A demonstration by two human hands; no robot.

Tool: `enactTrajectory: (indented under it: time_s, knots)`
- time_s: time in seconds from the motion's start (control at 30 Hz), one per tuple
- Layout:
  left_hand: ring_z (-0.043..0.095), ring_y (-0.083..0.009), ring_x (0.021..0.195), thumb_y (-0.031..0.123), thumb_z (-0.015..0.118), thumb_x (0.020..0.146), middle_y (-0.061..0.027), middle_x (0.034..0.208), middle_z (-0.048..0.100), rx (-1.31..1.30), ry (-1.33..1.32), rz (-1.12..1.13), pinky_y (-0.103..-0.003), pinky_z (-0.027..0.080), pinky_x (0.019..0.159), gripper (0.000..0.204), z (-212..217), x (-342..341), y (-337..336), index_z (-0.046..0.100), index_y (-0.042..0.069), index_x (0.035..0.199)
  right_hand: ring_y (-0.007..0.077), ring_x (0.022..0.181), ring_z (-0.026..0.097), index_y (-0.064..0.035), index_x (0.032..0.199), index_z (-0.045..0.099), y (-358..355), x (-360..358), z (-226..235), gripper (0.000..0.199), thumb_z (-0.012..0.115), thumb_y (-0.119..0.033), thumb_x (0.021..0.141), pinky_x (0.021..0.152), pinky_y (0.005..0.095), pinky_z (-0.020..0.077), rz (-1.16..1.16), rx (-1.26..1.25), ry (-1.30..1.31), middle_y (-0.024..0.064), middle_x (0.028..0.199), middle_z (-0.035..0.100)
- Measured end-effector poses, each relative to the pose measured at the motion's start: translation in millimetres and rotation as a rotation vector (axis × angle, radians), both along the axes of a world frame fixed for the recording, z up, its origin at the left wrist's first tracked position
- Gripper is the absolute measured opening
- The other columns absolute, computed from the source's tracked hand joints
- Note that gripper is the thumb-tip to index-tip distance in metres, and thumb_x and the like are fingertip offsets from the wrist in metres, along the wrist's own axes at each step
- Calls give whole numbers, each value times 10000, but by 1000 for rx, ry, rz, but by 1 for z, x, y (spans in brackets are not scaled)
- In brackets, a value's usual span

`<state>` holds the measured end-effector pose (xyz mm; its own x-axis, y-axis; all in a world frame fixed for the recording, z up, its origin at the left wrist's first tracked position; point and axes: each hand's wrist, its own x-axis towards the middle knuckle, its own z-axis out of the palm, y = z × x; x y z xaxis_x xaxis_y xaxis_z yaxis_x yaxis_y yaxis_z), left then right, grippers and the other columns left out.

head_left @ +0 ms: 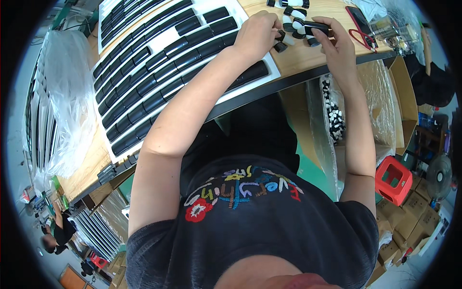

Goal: Assembling black plastic components into white organizing trays at a workbench.

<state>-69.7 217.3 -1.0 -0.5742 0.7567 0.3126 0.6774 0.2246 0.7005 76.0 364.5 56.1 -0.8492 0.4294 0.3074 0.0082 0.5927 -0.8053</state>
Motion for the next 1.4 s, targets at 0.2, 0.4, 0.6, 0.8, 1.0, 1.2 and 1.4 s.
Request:
enactTrajectory:
  time_s: [0.2, 0.4, 0.6, 0.8, 1.0, 1.2, 1.4]
  knots:
    - [637, -314, 948, 176, 714, 856, -155, 949, 661, -128, 259, 35, -419, 514, 811, 176, 8, 4, -3, 710, 36, 963, 57, 800, 527, -39, 1203, 626, -3, 3, 0, 272, 661, -99, 940, 677, 205, 424, -67, 2, -73, -9, 929, 631]
    - [604, -310, 1005, 357, 764, 807, -128, 955, 669, -486, 412, 38, -416, 498, 793, 326, 29, 21, -4, 726, 73, 963, 84, 863, 589, -29, 1192, 634, -8, 6, -8, 275, 671, -115, 933, 774, 231, 472, -58, -9, -122, 33, 974, 674]
    - [613, -296, 1032, 286, 795, 780, -116, 1023, 673, -481, 216, -83, -421, 450, 872, 318, 18, 29, 0, 713, 39, 963, 90, 850, 598, -29, 1179, 637, -10, 11, -10, 261, 669, -105, 932, 793, 234, 474, -94, 44, -161, 41, 980, 678]
    - [626, -300, 1018, 167, 767, 778, -115, 1028, 660, -220, 331, -81, -408, 485, 865, 338, 9, 44, -1, 627, 46, 1060, 79, 838, 586, -25, 1168, 638, -6, 26, -19, 260, 684, -100, 923, 776, 227, 465, -151, 12, -170, 26, 974, 680]
    - [641, -308, 970, 106, 719, 799, -131, 1001, 640, -204, 408, -184, -402, 525, 819, 250, 7, 48, 3, 645, 29, 1025, 71, 820, 574, -26, 1166, 643, 0, 36, -21, 260, 687, -96, 919, 752, 218, 455, -205, 4, -120, 9, 945, 683]
    - [641, -323, 930, 73, 678, 820, -184, 985, 609, -126, 225, -128, -413, 538, 819, 116, 18, 36, 4, 691, -3, 907, 106, 787, 576, -63, 1210, 645, 9, 26, -9, 289, 678, -92, 924, 733, 254, 482, -208, 159, -28, 60, 967, 678]
    - [614, -330, 957, 62, 671, 828, -211, 1019, 579, -197, 268, -129, -415, 536, 839, 146, 23, 34, -5, 708, -8, 950, 164, 861, 620, 9, 1073, 676, 21, -15, 25, 190, 594, -127, 969, 808, 316, 494, 142, 550, 9, 103, 1004, 681]
